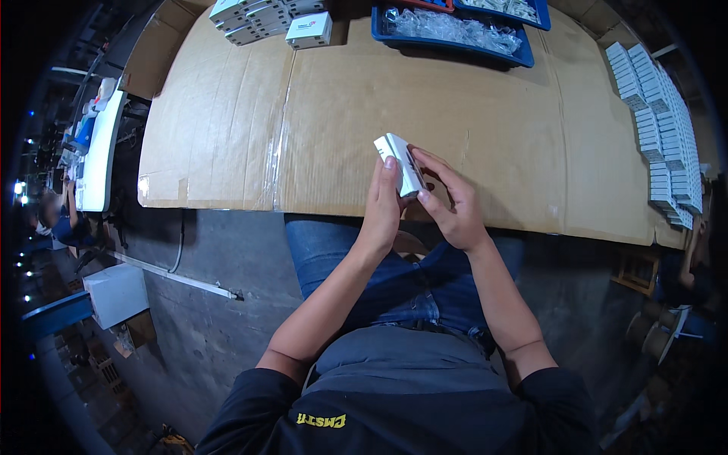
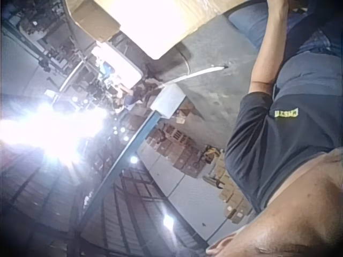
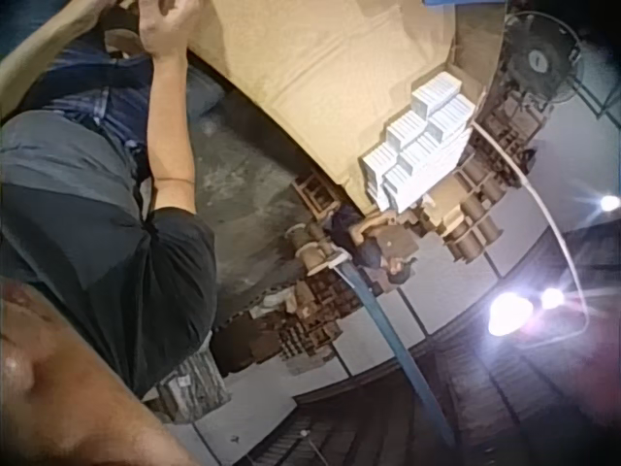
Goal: Assembling an electronic component with small parts and packaging it into a white box.
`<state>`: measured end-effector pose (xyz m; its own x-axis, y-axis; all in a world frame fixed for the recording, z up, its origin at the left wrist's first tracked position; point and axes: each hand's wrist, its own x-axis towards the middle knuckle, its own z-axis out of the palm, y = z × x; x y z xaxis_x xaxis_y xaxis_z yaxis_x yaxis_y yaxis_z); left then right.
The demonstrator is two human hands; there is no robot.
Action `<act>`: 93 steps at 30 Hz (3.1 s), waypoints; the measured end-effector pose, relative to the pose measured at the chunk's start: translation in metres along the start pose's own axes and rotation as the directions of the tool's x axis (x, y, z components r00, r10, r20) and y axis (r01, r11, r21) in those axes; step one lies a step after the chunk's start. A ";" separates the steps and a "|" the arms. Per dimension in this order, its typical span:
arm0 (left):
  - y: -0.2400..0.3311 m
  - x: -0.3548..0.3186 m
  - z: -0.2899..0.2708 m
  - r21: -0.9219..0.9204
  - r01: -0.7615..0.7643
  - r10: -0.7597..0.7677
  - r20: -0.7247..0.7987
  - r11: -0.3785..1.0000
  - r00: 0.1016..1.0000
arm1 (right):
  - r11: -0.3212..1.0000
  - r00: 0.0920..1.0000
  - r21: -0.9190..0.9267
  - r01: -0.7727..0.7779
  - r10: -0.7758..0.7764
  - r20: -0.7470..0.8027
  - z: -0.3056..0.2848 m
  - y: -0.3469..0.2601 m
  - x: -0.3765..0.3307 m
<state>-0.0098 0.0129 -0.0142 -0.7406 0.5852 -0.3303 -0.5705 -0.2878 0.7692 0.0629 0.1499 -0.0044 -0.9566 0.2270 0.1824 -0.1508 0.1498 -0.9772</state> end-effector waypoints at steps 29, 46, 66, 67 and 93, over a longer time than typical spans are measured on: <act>-0.009 -0.009 0.020 0.104 0.002 0.015 -0.170 0.995 0.985 | 0.786 0.936 -0.571 0.238 -0.343 -0.082 0.025 0.029 -0.010; -0.013 0.003 -0.002 0.038 -0.118 0.121 -0.083 0.992 0.989 | 0.995 0.992 0.086 0.058 -0.047 -0.121 0.014 0.016 -0.002; 0.003 -0.007 -0.001 0.322 -0.337 0.335 0.063 0.885 0.940 | 0.997 0.991 -0.028 -0.074 0.070 -0.110 0.024 -0.002 -0.013; 0.003 -0.006 -0.001 0.305 -0.383 0.379 0.073 0.872 0.922 | 0.950 0.994 -0.312 0.013 -0.046 -0.097 0.024 -0.003 -0.016; 0.007 -0.018 -0.007 0.406 -0.633 0.608 0.208 0.659 0.766 | 0.998 0.998 -0.028 0.057 -0.058 -0.014 0.049 -0.016 -0.032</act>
<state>-0.0033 -0.0052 -0.0065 -0.8407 0.4308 0.3281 0.2368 -0.2525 0.9382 0.0838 0.0928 0.0000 -0.9429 0.2311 0.2399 -0.1984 0.1890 -0.9617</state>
